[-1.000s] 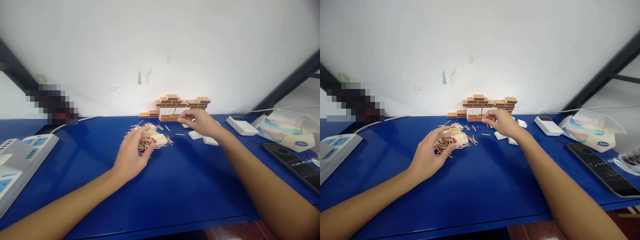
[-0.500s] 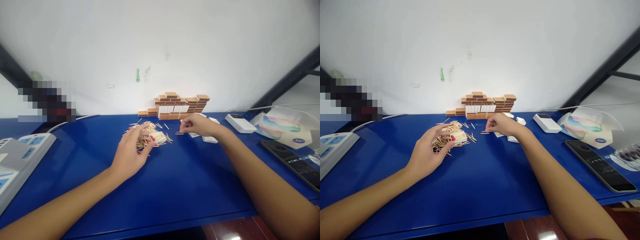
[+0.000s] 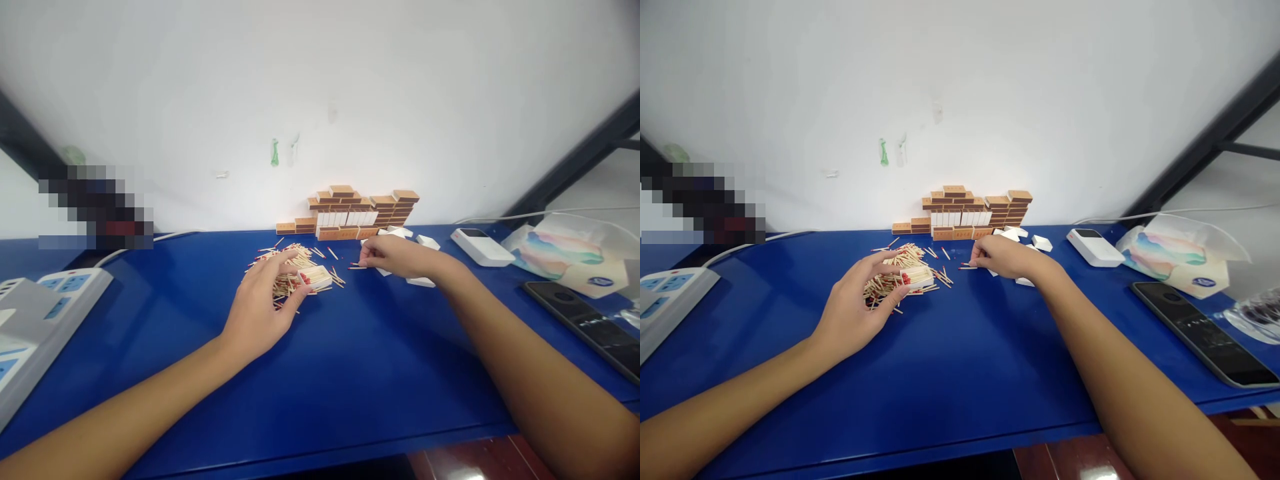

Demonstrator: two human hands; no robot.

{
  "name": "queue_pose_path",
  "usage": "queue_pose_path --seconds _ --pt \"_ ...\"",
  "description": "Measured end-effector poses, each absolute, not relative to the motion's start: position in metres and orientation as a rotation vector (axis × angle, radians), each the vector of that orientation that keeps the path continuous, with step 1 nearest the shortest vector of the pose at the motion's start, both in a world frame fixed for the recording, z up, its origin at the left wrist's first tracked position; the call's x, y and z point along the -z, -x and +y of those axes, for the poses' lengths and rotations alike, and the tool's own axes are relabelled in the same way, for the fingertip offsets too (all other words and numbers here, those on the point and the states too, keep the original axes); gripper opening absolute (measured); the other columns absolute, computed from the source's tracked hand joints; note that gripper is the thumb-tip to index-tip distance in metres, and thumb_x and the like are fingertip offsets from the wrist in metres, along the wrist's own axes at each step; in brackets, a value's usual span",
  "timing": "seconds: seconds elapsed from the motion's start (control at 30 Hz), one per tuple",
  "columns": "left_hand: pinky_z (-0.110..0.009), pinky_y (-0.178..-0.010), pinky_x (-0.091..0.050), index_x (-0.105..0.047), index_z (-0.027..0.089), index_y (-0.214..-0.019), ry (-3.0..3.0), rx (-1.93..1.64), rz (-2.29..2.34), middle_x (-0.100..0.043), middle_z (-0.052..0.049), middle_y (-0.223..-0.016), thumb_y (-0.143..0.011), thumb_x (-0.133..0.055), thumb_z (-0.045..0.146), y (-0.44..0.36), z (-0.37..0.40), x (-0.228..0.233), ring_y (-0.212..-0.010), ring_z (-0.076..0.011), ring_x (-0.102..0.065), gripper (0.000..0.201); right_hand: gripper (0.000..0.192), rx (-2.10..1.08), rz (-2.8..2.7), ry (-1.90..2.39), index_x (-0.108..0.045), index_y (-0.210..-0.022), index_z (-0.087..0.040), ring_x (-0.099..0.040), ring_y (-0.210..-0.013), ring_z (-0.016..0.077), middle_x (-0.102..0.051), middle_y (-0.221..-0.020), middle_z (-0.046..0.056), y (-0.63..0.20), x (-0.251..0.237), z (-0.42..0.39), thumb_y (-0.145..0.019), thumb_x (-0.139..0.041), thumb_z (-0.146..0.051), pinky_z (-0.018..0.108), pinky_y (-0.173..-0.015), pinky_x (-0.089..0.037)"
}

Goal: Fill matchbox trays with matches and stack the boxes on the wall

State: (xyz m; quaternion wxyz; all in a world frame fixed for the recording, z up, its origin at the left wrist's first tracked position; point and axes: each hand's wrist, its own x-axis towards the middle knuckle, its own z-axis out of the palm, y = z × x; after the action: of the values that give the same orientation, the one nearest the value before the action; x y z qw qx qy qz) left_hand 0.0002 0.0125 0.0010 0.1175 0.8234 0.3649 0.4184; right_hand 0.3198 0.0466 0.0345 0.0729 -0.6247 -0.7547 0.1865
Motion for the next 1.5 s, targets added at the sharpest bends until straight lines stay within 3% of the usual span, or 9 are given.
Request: queue_pose_path --seconds 0.37,0.57,0.77,1.1,1.5 --pt "-0.055 -0.109 -0.053 -0.053 0.029 -0.142 -2.384 -1.255 1.088 -0.077 -0.006 -0.123 -0.097 -0.073 0.033 0.000 0.012 -0.001 -0.121 -0.0276 -0.071 0.050 0.015 -0.556 -2.303 1.839 -0.069 -0.094 -0.021 -0.061 -0.074 0.0184 -0.072 -0.089 0.005 -0.308 -0.038 0.038 -0.089 -0.073 -0.035 0.031 -0.064 -0.043" --pt "-0.056 -0.107 -0.054 -0.054 0.028 -0.141 -2.376 -1.280 1.089 -0.078 -0.006 -0.120 -0.096 -0.074 0.034 0.001 0.014 -0.002 -0.118 -0.0284 -0.072 0.050 0.009 -0.489 -2.366 1.870 -0.069 -0.085 -0.020 -0.061 -0.075 0.0195 -0.072 -0.084 0.005 -0.304 -0.035 0.037 -0.093 -0.067 -0.025 0.031 -0.065 -0.041" --pt "-0.056 -0.104 -0.055 -0.053 0.029 -0.140 -2.368 -1.270 1.109 -0.078 -0.006 -0.121 -0.095 -0.075 0.032 0.001 0.014 -0.002 -0.117 -0.0290 -0.073 0.050 0.020 -0.459 -2.272 1.804 -0.066 -0.087 -0.020 -0.064 -0.078 0.0199 -0.073 -0.088 0.006 -0.274 -0.028 0.031 -0.100 -0.059 -0.034 0.032 -0.069 -0.044" --pt "-0.056 -0.110 -0.052 -0.054 0.028 -0.138 -2.365 -1.286 1.069 -0.076 -0.006 -0.126 -0.095 -0.075 0.031 0.000 0.011 0.000 -0.125 -0.0286 -0.070 0.048 0.027 -0.463 -2.081 1.989 -0.064 -0.077 -0.022 -0.062 -0.067 0.0188 -0.073 -0.076 0.004 -0.255 -0.024 0.027 -0.097 -0.064 -0.039 0.032 -0.061 -0.041" --pt "-0.057 -0.109 -0.052 -0.054 0.028 -0.139 -2.375 -1.286 1.074 -0.078 -0.006 -0.120 -0.094 -0.075 0.031 -0.001 0.013 0.000 -0.125 -0.0292 -0.070 0.050 0.020 -0.434 -2.008 2.048 -0.070 -0.066 -0.022 -0.065 -0.065 0.0190 -0.075 -0.071 0.005 -0.239 -0.031 0.026 -0.084 -0.072 -0.032 0.031 -0.056 -0.041"
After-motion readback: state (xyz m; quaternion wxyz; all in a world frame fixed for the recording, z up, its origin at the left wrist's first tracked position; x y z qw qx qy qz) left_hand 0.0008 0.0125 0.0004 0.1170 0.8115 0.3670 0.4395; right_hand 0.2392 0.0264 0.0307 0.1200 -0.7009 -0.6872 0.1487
